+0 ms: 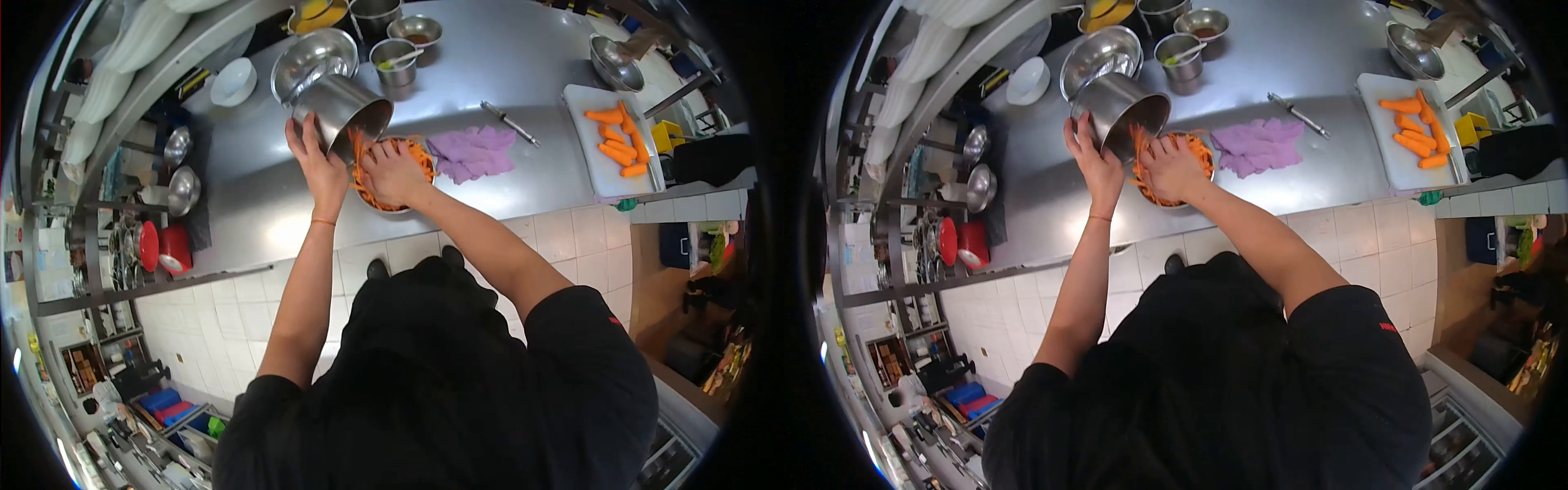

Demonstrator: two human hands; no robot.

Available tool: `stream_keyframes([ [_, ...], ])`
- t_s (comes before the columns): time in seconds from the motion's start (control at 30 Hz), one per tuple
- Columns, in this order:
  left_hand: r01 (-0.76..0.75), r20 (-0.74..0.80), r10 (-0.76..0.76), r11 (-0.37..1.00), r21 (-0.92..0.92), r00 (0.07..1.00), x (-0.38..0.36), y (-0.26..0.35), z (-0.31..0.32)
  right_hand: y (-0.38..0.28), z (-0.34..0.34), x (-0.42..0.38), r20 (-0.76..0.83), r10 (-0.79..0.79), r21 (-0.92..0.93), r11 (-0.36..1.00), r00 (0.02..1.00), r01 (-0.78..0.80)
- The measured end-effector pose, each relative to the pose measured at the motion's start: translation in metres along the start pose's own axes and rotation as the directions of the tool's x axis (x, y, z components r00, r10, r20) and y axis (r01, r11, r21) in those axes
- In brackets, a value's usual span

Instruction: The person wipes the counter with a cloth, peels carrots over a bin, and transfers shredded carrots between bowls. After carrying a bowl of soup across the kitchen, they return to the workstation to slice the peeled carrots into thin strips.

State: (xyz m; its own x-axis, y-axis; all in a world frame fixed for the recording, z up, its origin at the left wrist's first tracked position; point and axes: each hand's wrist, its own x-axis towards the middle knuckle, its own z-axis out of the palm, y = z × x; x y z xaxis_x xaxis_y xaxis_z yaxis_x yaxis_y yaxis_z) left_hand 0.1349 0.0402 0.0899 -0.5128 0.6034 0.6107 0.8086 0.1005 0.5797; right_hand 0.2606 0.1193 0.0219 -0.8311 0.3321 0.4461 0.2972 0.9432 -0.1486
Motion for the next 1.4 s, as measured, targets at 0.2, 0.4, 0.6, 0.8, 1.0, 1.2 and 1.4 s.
stream_keyframes([
  [0.2,0.132,0.085,-0.123,0.986,-0.103,0.989,0.017,-0.007,-0.013,0.01,-0.029,0.015,-0.01,0.077,0.215,0.974,0.997,-0.073],
  [0.4,0.134,0.133,-0.114,0.98,-0.15,0.985,0.019,-0.014,-0.009,0.024,-0.01,0.091,0.182,0.012,0.185,0.982,0.983,-0.047],
  [0.6,0.425,0.225,-0.361,0.787,-0.447,0.905,0.018,-0.034,0.001,0.019,-0.044,0.077,0.493,-0.043,0.102,0.995,0.869,-0.009],
  [0.8,0.433,0.211,-0.38,0.819,-0.376,0.901,0.015,-0.03,-0.001,0.025,-0.055,0.089,0.689,0.013,0.289,0.912,0.724,-0.291],
  [1.0,0.572,0.307,-0.482,0.7,-0.428,0.82,0.019,-0.006,-0.004,0.007,0.003,0.123,0.093,0.194,0.689,0.695,0.977,-0.204],
  [1.2,0.513,0.21,-0.47,0.747,-0.423,0.857,0.027,-0.025,-0.013,0.004,-0.05,0.113,0.395,0.026,0.066,0.996,0.918,-0.057],
  [1.4,0.402,0.104,-0.391,0.904,-0.145,0.915,0.033,0.022,-0.025,0.02,-0.027,0.115,-0.063,-0.174,-0.479,0.869,0.983,0.123],
])
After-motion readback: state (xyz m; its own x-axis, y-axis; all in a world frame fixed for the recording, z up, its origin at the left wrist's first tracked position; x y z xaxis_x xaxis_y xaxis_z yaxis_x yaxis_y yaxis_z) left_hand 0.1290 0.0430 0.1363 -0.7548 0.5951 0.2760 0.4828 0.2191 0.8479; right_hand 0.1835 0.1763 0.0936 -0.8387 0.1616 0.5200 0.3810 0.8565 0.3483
